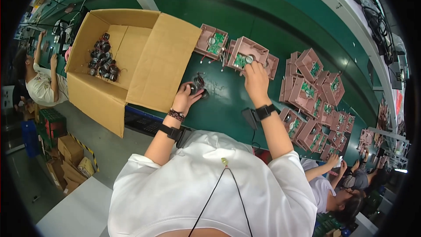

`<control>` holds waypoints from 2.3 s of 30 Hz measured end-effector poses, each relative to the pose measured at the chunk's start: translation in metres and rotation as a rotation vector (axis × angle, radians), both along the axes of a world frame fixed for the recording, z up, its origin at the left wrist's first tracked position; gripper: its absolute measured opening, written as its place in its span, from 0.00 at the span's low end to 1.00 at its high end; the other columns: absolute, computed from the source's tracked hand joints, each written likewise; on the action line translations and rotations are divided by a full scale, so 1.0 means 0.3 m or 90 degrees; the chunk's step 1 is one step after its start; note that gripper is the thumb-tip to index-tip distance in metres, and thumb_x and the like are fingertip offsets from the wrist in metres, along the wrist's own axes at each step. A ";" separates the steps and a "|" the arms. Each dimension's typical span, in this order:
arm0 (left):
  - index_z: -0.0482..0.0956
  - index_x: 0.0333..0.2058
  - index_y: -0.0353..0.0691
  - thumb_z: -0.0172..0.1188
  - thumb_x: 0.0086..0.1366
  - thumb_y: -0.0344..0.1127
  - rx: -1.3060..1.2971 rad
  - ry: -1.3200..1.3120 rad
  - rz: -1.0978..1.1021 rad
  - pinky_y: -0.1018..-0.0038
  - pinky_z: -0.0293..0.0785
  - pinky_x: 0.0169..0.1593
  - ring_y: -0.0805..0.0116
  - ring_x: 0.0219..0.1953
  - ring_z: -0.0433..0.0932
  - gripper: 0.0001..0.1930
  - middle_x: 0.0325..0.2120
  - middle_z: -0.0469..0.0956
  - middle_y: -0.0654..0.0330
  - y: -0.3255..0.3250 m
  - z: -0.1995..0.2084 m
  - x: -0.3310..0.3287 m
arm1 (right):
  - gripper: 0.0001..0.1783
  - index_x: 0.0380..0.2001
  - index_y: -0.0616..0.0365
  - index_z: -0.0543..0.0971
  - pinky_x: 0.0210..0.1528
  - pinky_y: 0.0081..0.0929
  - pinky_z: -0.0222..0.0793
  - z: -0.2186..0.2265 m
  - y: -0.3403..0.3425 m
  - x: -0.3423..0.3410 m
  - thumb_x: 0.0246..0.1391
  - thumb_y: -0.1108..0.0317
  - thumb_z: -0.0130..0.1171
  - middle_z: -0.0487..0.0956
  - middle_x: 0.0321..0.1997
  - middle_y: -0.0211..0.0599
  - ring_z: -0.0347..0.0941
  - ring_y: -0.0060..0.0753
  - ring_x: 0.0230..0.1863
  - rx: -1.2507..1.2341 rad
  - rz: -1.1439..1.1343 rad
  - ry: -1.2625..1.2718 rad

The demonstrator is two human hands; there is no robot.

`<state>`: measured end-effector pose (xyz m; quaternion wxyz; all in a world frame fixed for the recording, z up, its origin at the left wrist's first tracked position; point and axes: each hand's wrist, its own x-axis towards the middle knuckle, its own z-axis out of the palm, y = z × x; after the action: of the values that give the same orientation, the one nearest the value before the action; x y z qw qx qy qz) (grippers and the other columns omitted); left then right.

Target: The person picks up a speaker and places it into a pink housing containing a circuit board, pressing it into place. They then connect the speaker's wire to the circuit board by hand and set the assembled unit onto a stack on the table.

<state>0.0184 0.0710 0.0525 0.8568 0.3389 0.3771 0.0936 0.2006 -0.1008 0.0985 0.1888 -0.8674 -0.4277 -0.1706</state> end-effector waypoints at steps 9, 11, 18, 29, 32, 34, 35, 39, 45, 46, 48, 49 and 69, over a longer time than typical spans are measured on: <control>0.66 0.44 0.40 0.44 0.66 0.41 -0.184 -0.178 -0.187 0.76 0.69 0.37 0.66 0.35 0.73 0.13 0.39 0.72 0.57 -0.018 0.070 -0.022 | 0.08 0.26 0.54 0.71 0.38 0.31 0.61 -0.180 -0.295 -0.271 0.36 0.74 0.53 0.67 0.29 0.33 0.65 0.36 0.36 -0.164 0.239 0.144; 0.66 0.44 0.40 0.45 0.66 0.39 -0.095 -0.109 -0.207 0.76 0.70 0.36 0.66 0.34 0.74 0.12 0.39 0.73 0.57 -0.041 0.107 -0.004 | 0.09 0.27 0.53 0.72 0.39 0.30 0.61 -0.180 -0.323 -0.277 0.36 0.75 0.52 0.67 0.30 0.32 0.65 0.35 0.37 -0.176 0.228 0.135; 0.66 0.45 0.40 0.48 0.64 0.36 -0.135 -0.160 -0.300 0.75 0.69 0.40 0.68 0.38 0.72 0.12 0.41 0.71 0.58 -0.120 0.124 0.002 | 0.13 0.33 0.53 0.74 0.43 0.32 0.60 -0.066 -0.312 -0.293 0.39 0.73 0.55 0.69 0.35 0.33 0.65 0.36 0.41 -0.266 0.079 0.206; 0.63 0.47 0.40 0.49 0.64 0.38 -0.157 -0.250 -0.392 0.72 0.67 0.45 0.70 0.45 0.69 0.15 0.42 0.69 0.61 -0.223 0.116 0.003 | 0.34 0.56 0.54 0.62 0.54 0.31 0.55 0.068 -0.160 -0.380 0.42 0.74 0.58 0.65 0.49 0.41 0.61 0.42 0.49 0.157 0.135 0.616; 0.63 0.48 0.41 0.49 0.64 0.38 -0.188 -0.238 -0.414 0.73 0.67 0.46 0.71 0.44 0.69 0.15 0.43 0.68 0.62 -0.212 0.116 -0.008 | 0.31 0.54 0.55 0.65 0.54 0.31 0.55 0.071 -0.183 -0.371 0.42 0.74 0.58 0.66 0.48 0.41 0.61 0.42 0.49 0.160 0.195 0.672; 0.62 0.49 0.43 0.49 0.64 0.39 -0.229 -0.191 -0.409 0.74 0.67 0.43 0.72 0.41 0.69 0.16 0.41 0.68 0.63 -0.206 0.129 -0.017 | 0.29 0.52 0.56 0.67 0.53 0.31 0.56 0.064 -0.200 -0.369 0.43 0.74 0.58 0.67 0.48 0.41 0.61 0.42 0.49 0.160 0.223 0.702; 0.61 0.49 0.44 0.48 0.64 0.39 -0.250 -0.168 -0.407 0.75 0.67 0.42 0.73 0.40 0.69 0.16 0.40 0.67 0.63 -0.206 0.132 -0.021 | 0.25 0.49 0.57 0.68 0.52 0.30 0.57 0.050 -0.210 -0.373 0.43 0.74 0.57 0.68 0.46 0.41 0.62 0.41 0.47 0.162 0.216 0.661; 0.58 0.51 0.45 0.53 0.62 0.40 -0.238 -0.144 -0.464 0.77 0.65 0.39 0.75 0.35 0.67 0.21 0.37 0.67 0.65 -0.225 0.101 -0.048 | 0.15 0.39 0.61 0.71 0.49 0.27 0.60 0.009 -0.236 -0.404 0.45 0.74 0.57 0.70 0.40 0.38 0.65 0.36 0.43 0.188 0.195 0.670; 0.55 0.52 0.42 0.57 0.59 0.39 -0.168 -0.166 -0.630 0.81 0.63 0.35 0.78 0.31 0.65 0.25 0.34 0.66 0.65 -0.232 0.099 -0.084 | 0.06 0.27 0.62 0.69 0.40 0.22 0.64 -0.033 -0.260 -0.446 0.48 0.74 0.56 0.70 0.34 0.34 0.67 0.27 0.36 0.273 0.161 0.939; 0.55 0.52 0.41 0.56 0.59 0.37 -0.157 -0.180 -0.636 0.81 0.63 0.34 0.78 0.31 0.65 0.26 0.34 0.66 0.63 -0.232 0.097 -0.087 | 0.06 0.27 0.62 0.69 0.40 0.22 0.64 -0.032 -0.261 -0.449 0.48 0.74 0.56 0.70 0.34 0.34 0.67 0.27 0.36 0.273 0.159 0.942; 0.54 0.52 0.39 0.56 0.59 0.35 -0.149 -0.192 -0.643 0.82 0.64 0.33 0.78 0.31 0.66 0.26 0.34 0.66 0.62 -0.234 0.097 -0.090 | 0.06 0.27 0.62 0.69 0.40 0.21 0.64 -0.027 -0.260 -0.453 0.48 0.74 0.56 0.70 0.33 0.35 0.67 0.26 0.36 0.263 0.155 0.912; 0.56 0.50 0.39 0.57 0.59 0.35 -0.090 -0.165 -0.657 0.82 0.64 0.33 0.78 0.30 0.66 0.24 0.33 0.67 0.63 -0.232 0.111 -0.087 | 0.06 0.27 0.62 0.69 0.40 0.21 0.64 -0.022 -0.258 -0.454 0.48 0.74 0.56 0.70 0.33 0.35 0.67 0.26 0.35 0.259 0.154 0.897; 0.72 0.35 0.42 0.45 0.65 0.45 -0.460 -0.056 -0.208 0.73 0.67 0.42 0.67 0.38 0.72 0.13 0.34 0.74 0.56 -0.260 0.046 0.009 | 0.20 0.40 0.57 0.72 0.41 0.34 0.63 0.048 -0.163 -0.441 0.39 0.73 0.59 0.69 0.37 0.40 0.67 0.44 0.38 0.114 0.008 0.547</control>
<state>0.0211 -0.0070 0.0661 0.9399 0.0667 0.2899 -0.1679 0.0684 -0.1498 0.1129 0.4250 -0.8371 -0.2995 0.1702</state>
